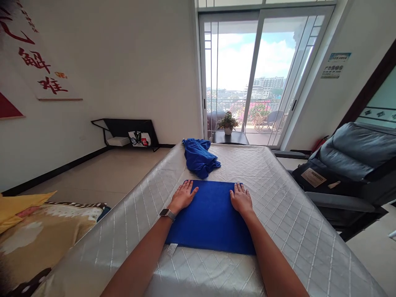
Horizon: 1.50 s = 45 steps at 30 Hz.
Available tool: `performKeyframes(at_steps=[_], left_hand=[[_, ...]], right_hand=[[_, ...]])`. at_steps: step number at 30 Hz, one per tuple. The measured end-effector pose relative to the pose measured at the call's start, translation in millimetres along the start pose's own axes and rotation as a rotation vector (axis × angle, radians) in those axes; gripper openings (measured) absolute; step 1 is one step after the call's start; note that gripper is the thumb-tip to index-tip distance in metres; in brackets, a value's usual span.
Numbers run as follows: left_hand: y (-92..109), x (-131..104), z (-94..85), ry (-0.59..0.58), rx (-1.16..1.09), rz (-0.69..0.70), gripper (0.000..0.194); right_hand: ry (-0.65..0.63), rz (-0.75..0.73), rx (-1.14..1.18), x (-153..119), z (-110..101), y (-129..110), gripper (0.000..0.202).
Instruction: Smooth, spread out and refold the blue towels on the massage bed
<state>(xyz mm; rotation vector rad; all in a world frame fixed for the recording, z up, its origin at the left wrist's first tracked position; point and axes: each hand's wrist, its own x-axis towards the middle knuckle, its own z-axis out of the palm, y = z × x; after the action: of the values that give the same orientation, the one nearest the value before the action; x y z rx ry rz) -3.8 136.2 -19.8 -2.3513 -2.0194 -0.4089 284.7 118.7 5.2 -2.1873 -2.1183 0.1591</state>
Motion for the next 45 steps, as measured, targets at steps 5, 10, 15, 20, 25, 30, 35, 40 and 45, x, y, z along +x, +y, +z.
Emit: performKeyframes(at_steps=[5,10,15,20,25,30,35,40,45], left_hand=[[-21,-2,-9.0,0.032,0.044,-0.124,0.067],[-13,-5,-29.7,0.124,-0.021,-0.131,0.057],[67,-9,-27.6,0.026,-0.141,0.223,0.054],[151,-19,-0.7,-0.103,-0.179,0.498,0.070],[149,-22,8.5,-0.058,-0.126,0.402,0.073],[70,-19,-5.3,-0.093,-0.050,0.179,0.075],[1,-26,-12.6,-0.088,0.031,0.018,0.077],[-10,-31,-9.4,-0.081,0.009,0.030,0.079],[-6,-31,-10.3,-0.070,-0.013,0.022,0.082]], right_hand=[[0.006,-0.024,0.015,-2,0,5,0.063],[0.029,-0.018,0.036,-4,0,4,0.063],[0.075,-0.025,0.045,-5,4,3,0.062],[0.093,-0.075,-0.012,-6,5,8,0.059],[0.096,-0.072,-0.010,-6,5,8,0.060],[0.083,-0.037,0.030,-4,5,5,0.061],[0.072,-0.038,0.039,-5,3,5,0.062],[0.049,-0.024,0.019,-5,2,5,0.063],[0.005,-0.005,-0.003,-2,2,4,0.065]])
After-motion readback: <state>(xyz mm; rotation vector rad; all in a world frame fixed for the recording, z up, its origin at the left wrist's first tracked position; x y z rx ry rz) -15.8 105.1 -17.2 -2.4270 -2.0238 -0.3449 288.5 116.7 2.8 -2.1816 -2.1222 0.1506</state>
